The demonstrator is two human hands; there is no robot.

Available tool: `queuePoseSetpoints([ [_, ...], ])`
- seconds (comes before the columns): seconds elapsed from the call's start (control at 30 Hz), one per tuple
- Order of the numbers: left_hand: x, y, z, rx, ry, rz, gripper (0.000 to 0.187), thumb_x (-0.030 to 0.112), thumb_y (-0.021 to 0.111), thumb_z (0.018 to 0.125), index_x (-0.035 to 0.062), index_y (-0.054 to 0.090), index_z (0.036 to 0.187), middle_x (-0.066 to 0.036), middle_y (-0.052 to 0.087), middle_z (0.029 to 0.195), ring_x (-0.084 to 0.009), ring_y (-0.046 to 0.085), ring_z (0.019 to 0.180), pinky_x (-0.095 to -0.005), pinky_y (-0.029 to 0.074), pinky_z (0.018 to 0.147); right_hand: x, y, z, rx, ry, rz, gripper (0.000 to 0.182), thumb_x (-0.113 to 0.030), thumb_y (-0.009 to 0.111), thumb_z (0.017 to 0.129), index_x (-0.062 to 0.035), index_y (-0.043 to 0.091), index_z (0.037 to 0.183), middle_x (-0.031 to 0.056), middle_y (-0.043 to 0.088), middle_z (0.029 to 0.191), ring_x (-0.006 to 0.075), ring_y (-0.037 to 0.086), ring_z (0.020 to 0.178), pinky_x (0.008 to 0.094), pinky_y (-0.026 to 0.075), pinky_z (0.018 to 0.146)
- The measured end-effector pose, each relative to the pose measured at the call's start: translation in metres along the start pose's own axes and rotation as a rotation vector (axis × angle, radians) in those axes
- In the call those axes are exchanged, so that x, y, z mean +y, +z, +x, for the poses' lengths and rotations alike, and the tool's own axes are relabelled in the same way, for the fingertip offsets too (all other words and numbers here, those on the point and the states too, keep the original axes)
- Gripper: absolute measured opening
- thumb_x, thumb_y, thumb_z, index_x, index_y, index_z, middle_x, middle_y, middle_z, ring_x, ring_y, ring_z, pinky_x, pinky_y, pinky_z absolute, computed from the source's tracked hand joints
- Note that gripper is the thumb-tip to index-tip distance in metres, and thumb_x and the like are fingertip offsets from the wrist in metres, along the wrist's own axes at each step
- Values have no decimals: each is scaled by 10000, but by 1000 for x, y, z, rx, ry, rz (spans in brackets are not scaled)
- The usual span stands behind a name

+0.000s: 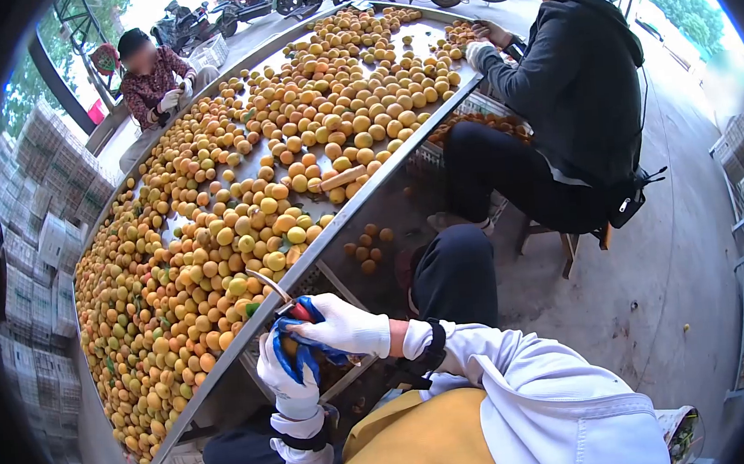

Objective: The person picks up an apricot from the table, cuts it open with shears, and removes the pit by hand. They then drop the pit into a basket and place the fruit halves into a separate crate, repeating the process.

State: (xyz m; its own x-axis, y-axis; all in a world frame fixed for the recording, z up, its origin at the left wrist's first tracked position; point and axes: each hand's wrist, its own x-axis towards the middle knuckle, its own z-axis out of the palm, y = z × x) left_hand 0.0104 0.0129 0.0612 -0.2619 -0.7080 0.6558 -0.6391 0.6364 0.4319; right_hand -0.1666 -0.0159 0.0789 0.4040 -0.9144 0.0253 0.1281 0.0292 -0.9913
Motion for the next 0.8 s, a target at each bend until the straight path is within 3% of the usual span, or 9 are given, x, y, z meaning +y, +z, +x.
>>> queuePoseSetpoints([
  [0.1, -3, 7, -7, 68, -21, -33, 461, 308, 667, 908, -2, 587, 1239, -209, 616, 961, -428, 643, 752, -477, 516, 647, -19, 3, -4, -32, 250, 104, 346, -291, 642, 1033, -36, 662, 1267, 24, 708, 1021, 73, 627, 920, 258, 539, 846],
  [0.17, -3, 10, -13, 78, -193, -143, 368, 274, 577, 992, -30, 616, 1197, -226, 676, 1051, -376, 691, 911, -424, 542, 812, -2, 6, 0, -14, 224, 144, 345, -294, 643, 1031, -33, 668, 1256, 22, 709, 1028, 74, 629, 918, 255, 540, 844],
  [0.23, -3, 15, -14, 109, -230, -207, 367, 282, 567, 1002, -35, 624, 1177, -223, 675, 1040, -354, 694, 904, -410, 540, 807, 6, 16, 1, 61, 153, 229, 299, -283, 656, 1025, -13, 702, 1144, 9, 700, 939, 58, 599, 833, 242, 519, 748],
  [0.37, 2, 24, -14, 221, -377, -383, 369, 308, 504, 1054, -24, 639, 1140, -156, 680, 1035, -261, 672, 914, -365, 524, 836, 11, 21, -2, 79, 202, 218, 309, -298, 656, 1027, -15, 706, 1139, 13, 703, 945, 55, 598, 842, 241, 520, 767],
  [0.43, 15, 18, -4, 326, -627, -682, 410, 340, 434, 1095, -16, 633, 1136, -95, 657, 1069, -189, 622, 942, -328, 502, 864, 16, 31, -8, 90, 132, 105, 311, -230, 692, 962, -7, 680, 1180, 45, 705, 996, 100, 620, 903, 273, 525, 835],
  [0.5, 17, 16, 9, 370, -592, -561, 425, 351, 423, 1096, -25, 615, 1148, -91, 635, 1039, -182, 610, 917, -318, 497, 837, 5, 38, -13, 124, 202, 101, 396, -151, 711, 883, 4, 635, 1239, 87, 702, 1078, 163, 642, 983, 310, 521, 928],
  [0.67, -10, 5, 12, 450, -849, -997, 393, 341, 451, 1089, 2, 618, 1197, -63, 617, 895, -146, 603, 779, -277, 503, 714, -1, 31, -9, 190, 336, 320, 353, -180, 697, 961, -35, 609, 1270, 55, 681, 910, 67, 598, 601, 223, 482, 521],
  [0.73, -25, 8, 7, 500, -853, -1271, 420, 368, 457, 1091, 8, 591, 1260, -66, 623, 869, -158, 610, 730, -278, 514, 674, 8, 22, -3, 221, 217, 365, 369, -162, 711, 965, -27, 604, 1292, 43, 681, 876, 68, 567, 510, 214, 440, 462],
  [0.8, -30, 8, 1, 480, -825, -1601, 478, 395, 486, 1088, 15, 536, 1373, -111, 685, 1014, -200, 678, 889, -346, 578, 775, 13, 14, 3, 248, 152, 371, 400, -119, 717, 958, -19, 595, 1325, 41, 687, 889, 65, 574, 540, 210, 448, 480],
])
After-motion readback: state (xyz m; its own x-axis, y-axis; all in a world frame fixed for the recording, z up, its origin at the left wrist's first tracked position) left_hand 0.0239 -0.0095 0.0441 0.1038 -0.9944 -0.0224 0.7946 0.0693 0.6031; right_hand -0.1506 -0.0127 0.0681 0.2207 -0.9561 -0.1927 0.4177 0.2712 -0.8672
